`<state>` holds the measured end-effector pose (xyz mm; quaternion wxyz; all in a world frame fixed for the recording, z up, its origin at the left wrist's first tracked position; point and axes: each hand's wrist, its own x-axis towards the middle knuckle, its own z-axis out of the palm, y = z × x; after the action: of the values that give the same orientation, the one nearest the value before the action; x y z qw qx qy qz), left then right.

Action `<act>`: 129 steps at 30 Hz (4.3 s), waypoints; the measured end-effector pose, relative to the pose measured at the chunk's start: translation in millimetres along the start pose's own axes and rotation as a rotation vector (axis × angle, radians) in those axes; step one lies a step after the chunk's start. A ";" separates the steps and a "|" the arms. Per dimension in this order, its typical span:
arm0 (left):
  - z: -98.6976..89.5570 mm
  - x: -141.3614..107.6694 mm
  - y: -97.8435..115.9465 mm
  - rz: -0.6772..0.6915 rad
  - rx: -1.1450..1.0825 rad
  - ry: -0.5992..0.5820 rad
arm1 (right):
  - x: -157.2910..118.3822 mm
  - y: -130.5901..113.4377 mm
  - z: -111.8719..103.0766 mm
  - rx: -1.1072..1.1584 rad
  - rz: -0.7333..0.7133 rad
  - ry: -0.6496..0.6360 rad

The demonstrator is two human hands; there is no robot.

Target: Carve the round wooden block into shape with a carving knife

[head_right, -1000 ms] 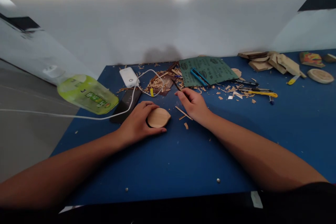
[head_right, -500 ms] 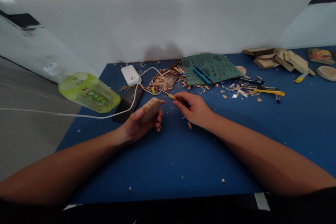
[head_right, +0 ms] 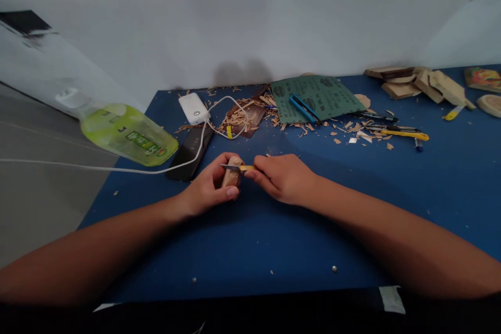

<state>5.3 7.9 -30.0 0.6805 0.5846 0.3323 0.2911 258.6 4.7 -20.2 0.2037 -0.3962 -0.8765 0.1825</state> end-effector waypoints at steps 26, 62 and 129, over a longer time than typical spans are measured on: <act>0.6 -1.6 17.4 0.054 0.293 0.251 | 8.1 5.8 -14.3 -0.210 0.176 -0.058; 2.1 -2.8 14.7 -0.086 -0.206 -0.072 | 10.4 -17.9 -15.6 -0.365 0.181 -0.235; -52.7 8.6 31.9 -0.430 1.549 0.660 | 10.6 55.8 -11.5 -0.272 0.413 0.192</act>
<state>-31.4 51.0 -4.5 -0.0001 0.6934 0.7205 0.0027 292.6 49.2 -35.0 0.1892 -0.6059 -0.7702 0.0625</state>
